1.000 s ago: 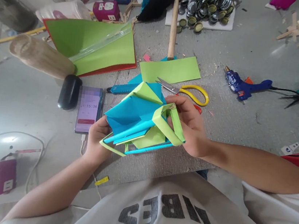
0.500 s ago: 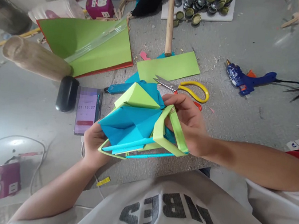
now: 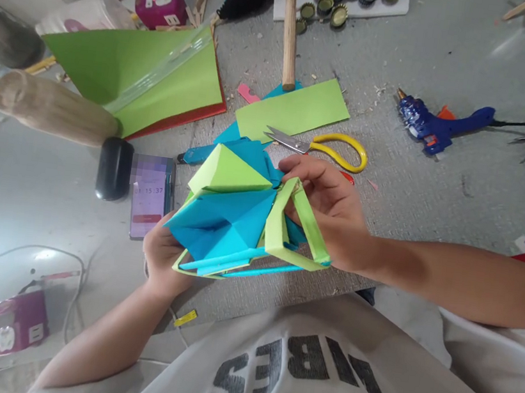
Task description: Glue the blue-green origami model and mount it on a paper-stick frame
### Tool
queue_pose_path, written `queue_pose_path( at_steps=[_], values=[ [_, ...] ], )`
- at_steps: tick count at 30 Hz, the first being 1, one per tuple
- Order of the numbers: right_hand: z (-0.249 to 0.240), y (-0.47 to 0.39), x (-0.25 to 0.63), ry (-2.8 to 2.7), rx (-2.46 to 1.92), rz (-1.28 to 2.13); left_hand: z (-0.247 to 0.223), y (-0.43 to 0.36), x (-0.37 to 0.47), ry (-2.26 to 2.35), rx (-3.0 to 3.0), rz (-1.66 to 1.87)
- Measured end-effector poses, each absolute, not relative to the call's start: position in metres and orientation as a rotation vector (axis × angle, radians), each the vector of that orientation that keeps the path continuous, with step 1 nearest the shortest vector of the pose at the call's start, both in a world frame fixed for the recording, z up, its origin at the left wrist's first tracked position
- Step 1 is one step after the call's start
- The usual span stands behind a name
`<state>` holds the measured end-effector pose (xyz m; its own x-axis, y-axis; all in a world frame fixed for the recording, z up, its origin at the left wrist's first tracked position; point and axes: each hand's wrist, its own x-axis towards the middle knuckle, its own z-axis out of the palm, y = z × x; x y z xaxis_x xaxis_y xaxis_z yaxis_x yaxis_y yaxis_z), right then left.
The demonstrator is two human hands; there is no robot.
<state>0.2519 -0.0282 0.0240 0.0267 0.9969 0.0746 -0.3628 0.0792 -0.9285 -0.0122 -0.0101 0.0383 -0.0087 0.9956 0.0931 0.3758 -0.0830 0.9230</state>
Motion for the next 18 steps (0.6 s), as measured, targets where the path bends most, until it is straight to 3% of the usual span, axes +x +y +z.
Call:
queue_pose_path(
  at_steps=[18],
  values=[
    [0.031,-0.031,0.255,-1.185,-0.884,0.878,0.055,-0.009,0.003,1.391,1.417,1.035]
  ],
)
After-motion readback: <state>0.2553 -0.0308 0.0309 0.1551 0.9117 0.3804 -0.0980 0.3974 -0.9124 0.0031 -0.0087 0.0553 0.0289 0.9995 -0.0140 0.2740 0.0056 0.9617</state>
